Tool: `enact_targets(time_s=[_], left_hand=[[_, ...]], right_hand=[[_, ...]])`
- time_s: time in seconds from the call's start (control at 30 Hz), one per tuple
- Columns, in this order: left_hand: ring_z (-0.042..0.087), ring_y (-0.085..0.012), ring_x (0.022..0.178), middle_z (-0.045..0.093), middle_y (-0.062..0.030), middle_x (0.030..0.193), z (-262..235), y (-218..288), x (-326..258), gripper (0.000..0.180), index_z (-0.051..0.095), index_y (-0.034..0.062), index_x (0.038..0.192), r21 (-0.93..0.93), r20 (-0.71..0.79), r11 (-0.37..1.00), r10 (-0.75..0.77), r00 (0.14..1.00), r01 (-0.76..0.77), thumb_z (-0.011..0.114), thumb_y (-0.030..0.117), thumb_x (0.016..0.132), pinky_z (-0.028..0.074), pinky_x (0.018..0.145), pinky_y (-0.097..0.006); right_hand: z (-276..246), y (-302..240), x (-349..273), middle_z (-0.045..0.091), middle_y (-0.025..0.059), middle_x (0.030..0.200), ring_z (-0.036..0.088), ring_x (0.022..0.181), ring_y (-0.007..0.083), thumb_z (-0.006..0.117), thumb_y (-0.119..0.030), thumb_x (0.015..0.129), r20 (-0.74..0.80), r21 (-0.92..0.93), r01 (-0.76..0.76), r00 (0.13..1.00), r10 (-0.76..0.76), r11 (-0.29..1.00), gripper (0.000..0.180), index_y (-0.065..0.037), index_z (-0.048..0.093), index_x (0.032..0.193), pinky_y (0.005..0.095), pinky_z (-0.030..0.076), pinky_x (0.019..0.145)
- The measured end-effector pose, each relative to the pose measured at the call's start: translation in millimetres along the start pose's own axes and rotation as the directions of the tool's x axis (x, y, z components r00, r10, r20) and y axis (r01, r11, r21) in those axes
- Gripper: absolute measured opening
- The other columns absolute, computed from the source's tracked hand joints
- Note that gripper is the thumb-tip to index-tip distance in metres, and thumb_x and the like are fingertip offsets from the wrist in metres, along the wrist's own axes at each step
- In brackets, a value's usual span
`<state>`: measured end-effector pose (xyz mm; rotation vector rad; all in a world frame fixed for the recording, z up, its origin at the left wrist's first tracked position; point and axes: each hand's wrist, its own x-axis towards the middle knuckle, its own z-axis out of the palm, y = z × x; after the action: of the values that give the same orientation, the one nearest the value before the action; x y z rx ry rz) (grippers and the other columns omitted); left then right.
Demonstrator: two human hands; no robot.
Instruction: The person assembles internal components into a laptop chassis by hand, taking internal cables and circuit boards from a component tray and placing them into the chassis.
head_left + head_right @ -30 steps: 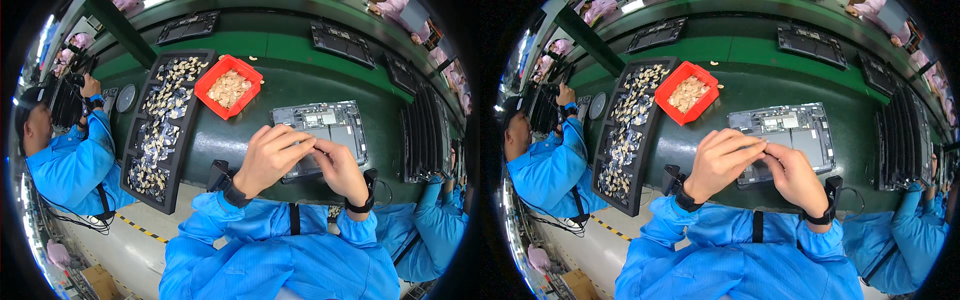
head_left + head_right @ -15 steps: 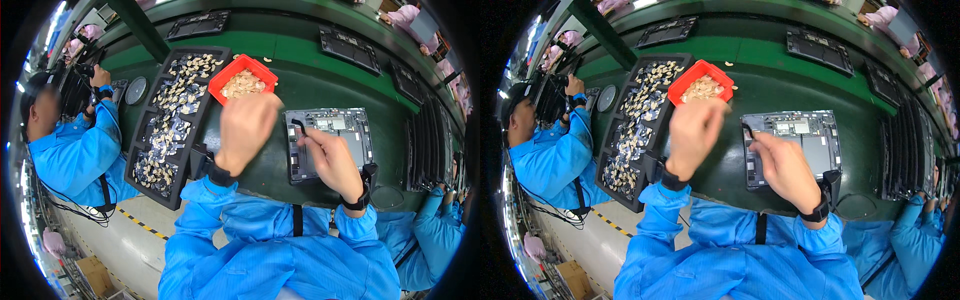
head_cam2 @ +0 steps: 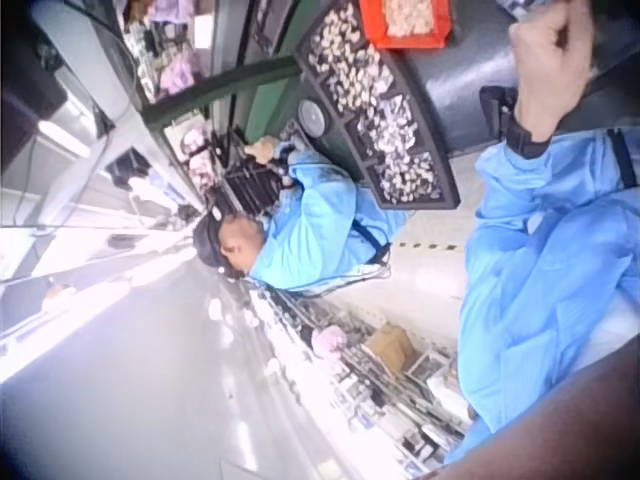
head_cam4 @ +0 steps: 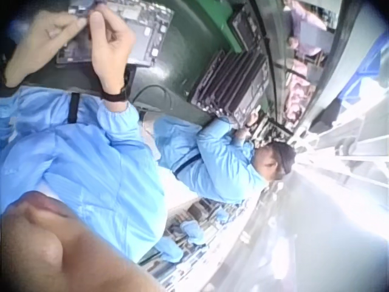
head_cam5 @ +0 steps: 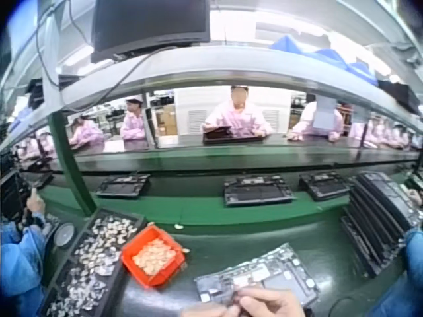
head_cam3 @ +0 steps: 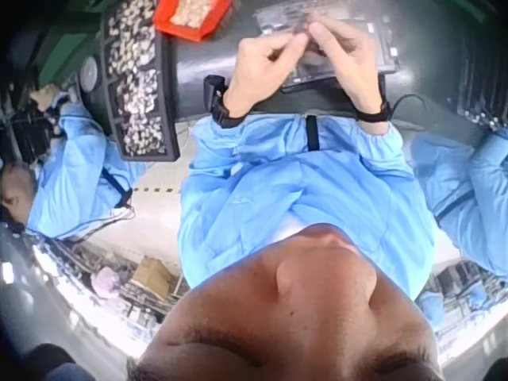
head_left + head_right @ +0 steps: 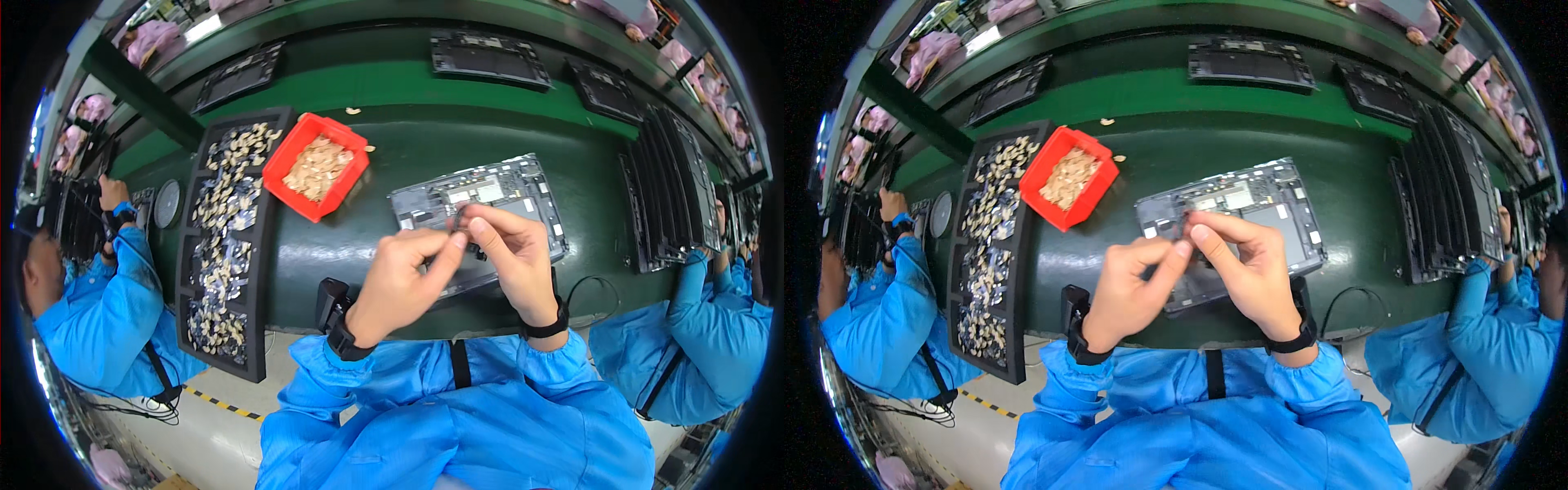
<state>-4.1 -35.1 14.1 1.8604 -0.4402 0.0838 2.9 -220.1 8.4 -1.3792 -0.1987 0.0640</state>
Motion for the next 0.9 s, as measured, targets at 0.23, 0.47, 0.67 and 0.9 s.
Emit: enact_targets(time_s=[0.23, 0.47, 0.67, 0.9], left_hand=[[0.072, -0.0318, 0.091, 0.075, -0.0183, 0.1, 46.6, -1.7, 51.4, 0.027, 0.076, 0.0011, 0.111, 0.212, 0.289, 0.934, 0.221, 0.931, -0.287, 0.075, 0.025, 0.097, 0.053, 0.082, -0.044], [0.059, -0.04, 0.124, 0.056, -0.0222, 0.144, 53.4, -70.6, 95.9, 0.044, 0.066, 0.0184, 0.135, 0.454, 0.468, 0.698, 0.342, 0.815, -0.553, 0.075, 0.031, 0.093, 0.053, 0.099, -0.046], [0.062, -0.0326, 0.111, 0.059, -0.0138, 0.126, 54.0, -41.4, 58.0, 0.036, 0.072, 0.0199, 0.12, 0.39, 0.52, 0.8, 0.218, 0.826, -0.456, 0.08, 0.035, 0.088, 0.059, 0.085, -0.043], [0.065, -0.0271, 0.108, 0.065, -0.0084, 0.127, 49.0, -42.8, 58.0, 0.035, 0.076, 0.0205, 0.113, 0.445, 0.496, 0.762, 0.227, 0.838, -0.47, 0.084, 0.036, 0.082, 0.059, 0.083, -0.04]], right_hand=[[-71.0, 1.5, -18.8, 0.076, 0.0064, 0.096, 0.069, 0.089, 0.0109, 0.071, -0.008, 0.103, -0.287, 0.004, 0.082, 0.955, -0.077, 0.997, 0.019, 0.003, 0.076, 0.117, 0.0241, 0.054, 0.083], [-105.5, -10.9, -15.5, 0.077, 0.006, 0.085, 0.068, 0.079, 0.0085, 0.076, -0.008, 0.097, -0.356, -0.384, -0.114, 0.934, -0.033, 0.916, 0.019, 0.006, 0.078, 0.11, 0.0231, 0.052, 0.075], [-92.3, 0.6, -8.7, 0.079, 0.011, 0.08, 0.072, 0.072, 0.0117, 0.078, -0.008, 0.093, -0.355, -0.532, -0.233, 0.934, 0.036, 0.814, 0.014, 0.004, 0.078, 0.099, 0.0256, 0.053, 0.069], [-73.0, 7.0, -26.5, 0.078, 0.0097, 0.078, 0.071, 0.069, 0.0193, 0.082, -0.01, 0.087, -0.444, -0.608, -0.337, 0.895, 0.045, 0.719, 0.008, -0.003, 0.08, 0.092, 0.0329, 0.049, 0.077]])
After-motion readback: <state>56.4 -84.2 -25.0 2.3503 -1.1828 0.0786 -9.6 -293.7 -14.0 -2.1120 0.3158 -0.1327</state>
